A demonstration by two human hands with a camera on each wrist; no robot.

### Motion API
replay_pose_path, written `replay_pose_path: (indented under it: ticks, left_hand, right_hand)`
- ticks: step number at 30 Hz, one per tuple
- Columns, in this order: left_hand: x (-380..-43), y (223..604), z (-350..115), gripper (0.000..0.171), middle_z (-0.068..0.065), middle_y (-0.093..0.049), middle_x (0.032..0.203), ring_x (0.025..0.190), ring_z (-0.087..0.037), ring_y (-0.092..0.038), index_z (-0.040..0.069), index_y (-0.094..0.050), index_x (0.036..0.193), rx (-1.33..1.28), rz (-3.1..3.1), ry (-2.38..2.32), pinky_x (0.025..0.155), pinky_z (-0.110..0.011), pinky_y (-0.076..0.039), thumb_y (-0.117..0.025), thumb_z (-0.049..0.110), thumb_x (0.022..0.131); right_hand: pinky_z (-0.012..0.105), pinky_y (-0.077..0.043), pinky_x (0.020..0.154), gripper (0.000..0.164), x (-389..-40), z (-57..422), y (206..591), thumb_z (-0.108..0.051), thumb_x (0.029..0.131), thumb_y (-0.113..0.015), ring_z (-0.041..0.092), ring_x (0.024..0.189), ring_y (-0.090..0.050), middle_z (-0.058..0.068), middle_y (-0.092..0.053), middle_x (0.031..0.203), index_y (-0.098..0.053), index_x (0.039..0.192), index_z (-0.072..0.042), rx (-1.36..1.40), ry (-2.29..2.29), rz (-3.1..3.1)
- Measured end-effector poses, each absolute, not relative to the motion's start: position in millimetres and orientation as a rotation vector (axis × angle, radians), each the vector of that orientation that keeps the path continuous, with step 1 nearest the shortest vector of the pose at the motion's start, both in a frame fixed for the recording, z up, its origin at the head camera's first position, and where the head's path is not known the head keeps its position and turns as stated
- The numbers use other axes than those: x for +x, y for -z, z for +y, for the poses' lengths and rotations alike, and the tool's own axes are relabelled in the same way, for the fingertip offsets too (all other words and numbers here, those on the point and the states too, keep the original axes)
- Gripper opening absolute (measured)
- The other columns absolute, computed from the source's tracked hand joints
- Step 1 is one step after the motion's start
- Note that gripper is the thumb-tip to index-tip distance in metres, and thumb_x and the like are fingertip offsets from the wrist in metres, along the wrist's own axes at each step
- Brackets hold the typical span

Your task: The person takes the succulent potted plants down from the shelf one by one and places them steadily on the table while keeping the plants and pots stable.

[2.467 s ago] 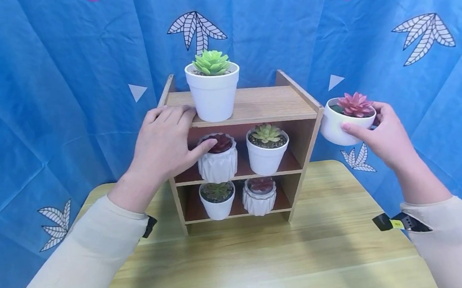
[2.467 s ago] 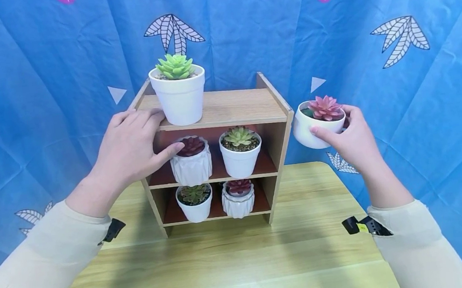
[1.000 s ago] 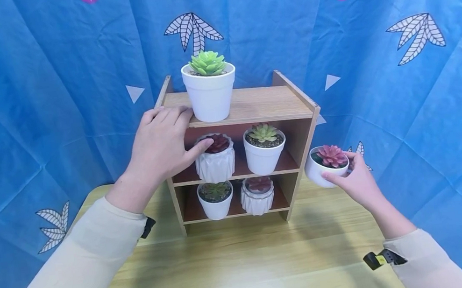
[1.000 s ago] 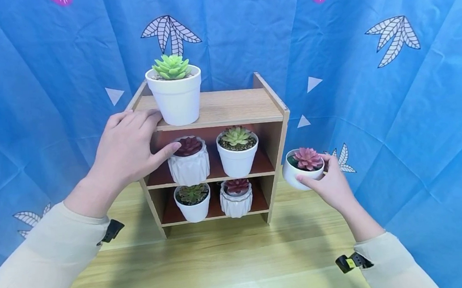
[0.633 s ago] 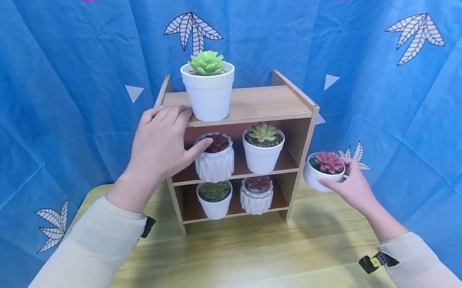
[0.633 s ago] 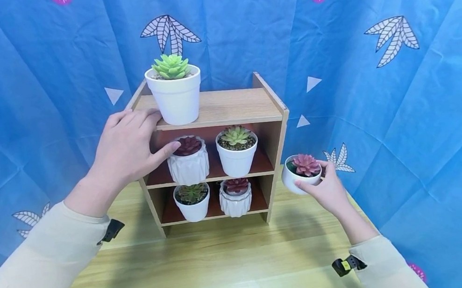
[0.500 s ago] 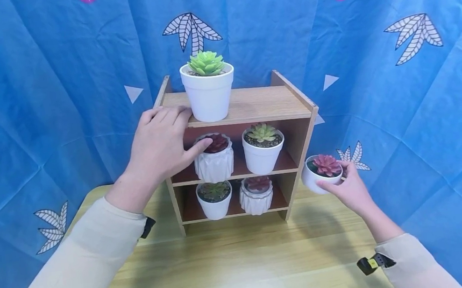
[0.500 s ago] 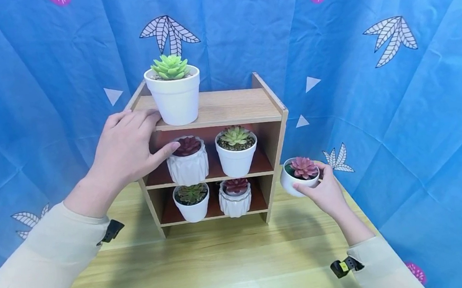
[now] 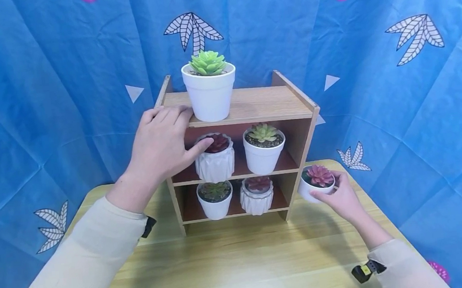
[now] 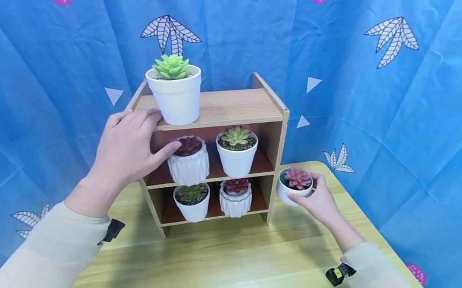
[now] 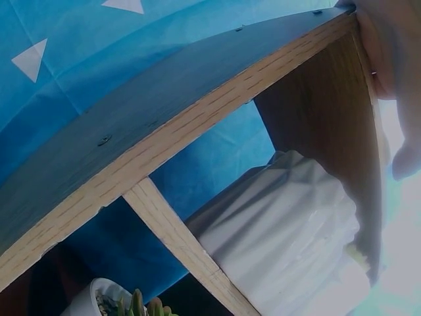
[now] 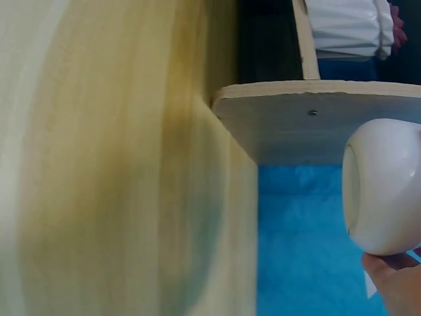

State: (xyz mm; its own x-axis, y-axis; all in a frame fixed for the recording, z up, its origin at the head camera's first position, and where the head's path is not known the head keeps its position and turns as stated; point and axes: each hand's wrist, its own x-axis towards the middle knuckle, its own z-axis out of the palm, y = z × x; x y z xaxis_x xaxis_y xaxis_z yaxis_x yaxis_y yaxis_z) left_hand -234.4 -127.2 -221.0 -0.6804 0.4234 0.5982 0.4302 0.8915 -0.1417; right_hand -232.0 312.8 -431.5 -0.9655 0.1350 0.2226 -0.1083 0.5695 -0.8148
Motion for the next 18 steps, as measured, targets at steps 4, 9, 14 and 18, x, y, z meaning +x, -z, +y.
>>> replay_pose_path:
  ticks: [4, 9, 14, 18]
  left_hand:
    - [-234.2, 220.9, -126.7, 0.078, -0.013, -0.059, 0.136, 0.127, -0.032, -0.052, 0.009, -0.053, 0.141, -0.602, -2.418, 0.016, 0.104, -0.052, -0.035, -0.055, 0.068, 0.09]
    - [-233.4, 220.3, -126.1, 0.079, -0.013, -0.058, 0.138, 0.129, -0.032, -0.051, 0.009, -0.052, 0.142, -0.597, -2.429, 0.023, 0.106, -0.052, -0.034, -0.055, 0.068, 0.089]
    - [-233.1, 219.6, -126.1, 0.078, -0.013, -0.059, 0.136, 0.128, -0.032, -0.051, 0.009, -0.052, 0.141, -0.597, -2.43, 0.026, 0.106, -0.052, -0.034, -0.055, 0.068, 0.09]
    - [-232.7, 219.7, -126.2, 0.078, -0.013, -0.06, 0.135, 0.127, -0.032, -0.052, 0.009, -0.052, 0.141, -0.593, -2.433, 0.029, 0.106, -0.052, -0.034, -0.055, 0.068, 0.09]
  right_hand:
    - [0.054, -0.04, 0.107, 0.094, -231.7, 311.0, 440.9, -0.034, 0.081, -0.084, 0.041, 0.129, -0.046, 0.029, -0.044, 0.139, -0.027, 0.144, 0.006, -0.023, -1.391, -2.528]
    - [0.051, -0.041, 0.106, 0.094, -231.6, 306.9, 449.8, -0.032, 0.08, -0.085, 0.038, 0.128, -0.047, 0.029, -0.045, 0.138, -0.027, 0.144, 0.007, -0.033, -1.408, -2.525]
    - [0.049, -0.041, 0.107, 0.092, -231.7, 302.6, 455.3, -0.029, 0.08, -0.085, 0.036, 0.128, -0.048, 0.027, -0.045, 0.139, -0.028, 0.143, 0.005, -0.05, -1.437, -2.527]
    - [0.046, -0.042, 0.107, 0.09, -231.6, 300.3, 458.9, -0.027, 0.08, -0.086, 0.036, 0.129, -0.048, 0.026, -0.045, 0.139, -0.028, 0.142, 0.004, -0.068, -1.455, -2.529]
